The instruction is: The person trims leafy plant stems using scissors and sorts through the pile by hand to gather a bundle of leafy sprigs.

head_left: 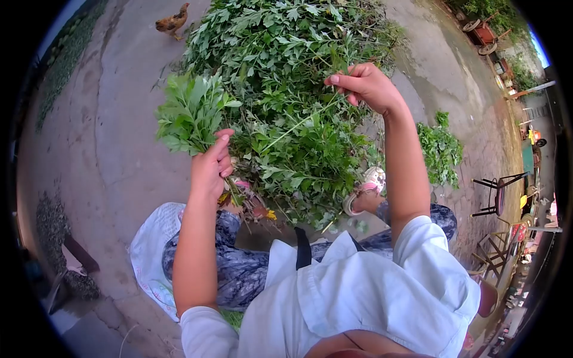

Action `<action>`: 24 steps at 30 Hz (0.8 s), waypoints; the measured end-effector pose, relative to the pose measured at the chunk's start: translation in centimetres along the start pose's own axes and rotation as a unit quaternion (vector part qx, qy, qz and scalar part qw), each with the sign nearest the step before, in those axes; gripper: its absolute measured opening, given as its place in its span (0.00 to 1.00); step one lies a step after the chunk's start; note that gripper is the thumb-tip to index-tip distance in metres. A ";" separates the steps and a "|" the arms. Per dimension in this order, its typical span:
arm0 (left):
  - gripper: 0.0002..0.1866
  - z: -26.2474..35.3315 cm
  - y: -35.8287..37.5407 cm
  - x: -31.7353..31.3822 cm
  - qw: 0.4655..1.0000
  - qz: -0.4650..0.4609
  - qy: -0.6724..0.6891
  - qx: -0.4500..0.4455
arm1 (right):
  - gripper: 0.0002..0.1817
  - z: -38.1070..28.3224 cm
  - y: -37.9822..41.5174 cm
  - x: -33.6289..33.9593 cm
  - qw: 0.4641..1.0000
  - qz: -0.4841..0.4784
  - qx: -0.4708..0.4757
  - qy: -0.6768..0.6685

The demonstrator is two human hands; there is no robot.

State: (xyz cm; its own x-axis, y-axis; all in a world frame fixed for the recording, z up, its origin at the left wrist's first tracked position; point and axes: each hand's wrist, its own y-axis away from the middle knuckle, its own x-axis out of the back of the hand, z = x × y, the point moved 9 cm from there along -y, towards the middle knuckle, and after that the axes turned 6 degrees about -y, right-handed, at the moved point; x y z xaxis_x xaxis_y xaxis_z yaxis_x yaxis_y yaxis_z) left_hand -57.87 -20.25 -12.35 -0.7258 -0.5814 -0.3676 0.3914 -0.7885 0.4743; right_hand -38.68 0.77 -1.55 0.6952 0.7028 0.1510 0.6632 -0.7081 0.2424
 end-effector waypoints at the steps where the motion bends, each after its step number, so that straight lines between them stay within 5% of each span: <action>1: 0.10 -0.1 -0.1 0.1 1.000 0.003 0.004 0.002 | 0.13 -0.5 0.3 0.9 1.000 0.010 0.010 -0.016; 2: 0.10 -0.2 -0.2 0.1 1.000 -0.002 0.001 0.001 | 0.13 -1.1 0.7 1.8 0.999 0.021 0.021 -0.033; 4: 0.10 -0.8 -0.4 0.5 1.000 -0.005 0.019 0.015 | 0.12 -4.0 1.7 3.3 0.942 -0.014 0.126 -0.312; 6: 0.10 -1.6 -0.7 1.0 0.999 -0.004 0.029 0.022 | 0.11 -4.3 1.7 4.7 0.965 0.068 0.128 -0.217; 8: 0.10 -2.0 -0.8 1.9 0.999 -0.005 0.034 0.026 | 0.11 -5.2 2.4 6.6 0.895 0.148 0.215 -0.362; 9: 0.09 -2.3 -0.9 2.4 0.999 -0.001 0.041 0.027 | 0.10 -5.4 1.9 6.6 0.838 0.105 0.239 -0.479; 12: 0.09 -2.6 -0.9 3.4 0.998 0.005 0.055 0.029 | 0.10 -8.3 2.9 1.8 0.764 0.151 0.207 -0.593; 14: 0.09 -2.5 -0.8 4.0 0.998 0.005 0.059 0.024 | 0.11 -11.5 1.8 -3.7 0.775 -0.013 0.219 -0.593; 16: 0.08 -3.1 -1.1 5.1 0.997 0.020 0.065 0.021 | 0.12 -16.7 6.0 -9.0 0.905 -0.002 0.315 -0.287; 17: 0.08 -3.1 -1.1 5.3 0.998 0.019 0.063 0.021 | 0.12 -17.0 5.7 -9.2 0.904 0.000 0.316 -0.288; 19: 0.08 -3.1 -0.9 6.0 0.996 0.025 0.079 0.012 | 0.11 -20.3 8.5 -8.0 0.824 0.235 0.512 0.068; 20: 0.08 -2.9 -0.8 6.3 0.996 0.024 0.080 0.008 | 0.11 -20.3 8.0 -7.5 0.821 0.235 0.515 0.069; 21: 0.09 -2.9 -0.7 6.7 0.996 0.027 0.083 0.006 | 0.12 -16.9 3.2 -10.2 0.901 0.055 0.307 0.301; 22: 0.10 -2.8 -0.6 6.9 0.996 0.030 0.085 0.005 | 0.13 -10.6 1.2 -10.7 0.859 -0.130 0.054 0.492; 24: 0.10 -2.6 -0.6 6.9 0.995 0.027 0.093 0.001 | 0.14 -14.9 1.3 -5.2 0.936 0.095 0.247 0.234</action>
State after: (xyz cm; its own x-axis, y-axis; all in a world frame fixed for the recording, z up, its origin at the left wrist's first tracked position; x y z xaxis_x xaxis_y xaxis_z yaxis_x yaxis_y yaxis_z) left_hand -61.65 -24.30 -17.29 -0.5856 -0.6506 -0.4835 0.4259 -0.7545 0.4993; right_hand -45.57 -2.76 12.27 0.6928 0.4330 0.5767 0.6678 -0.6870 -0.2865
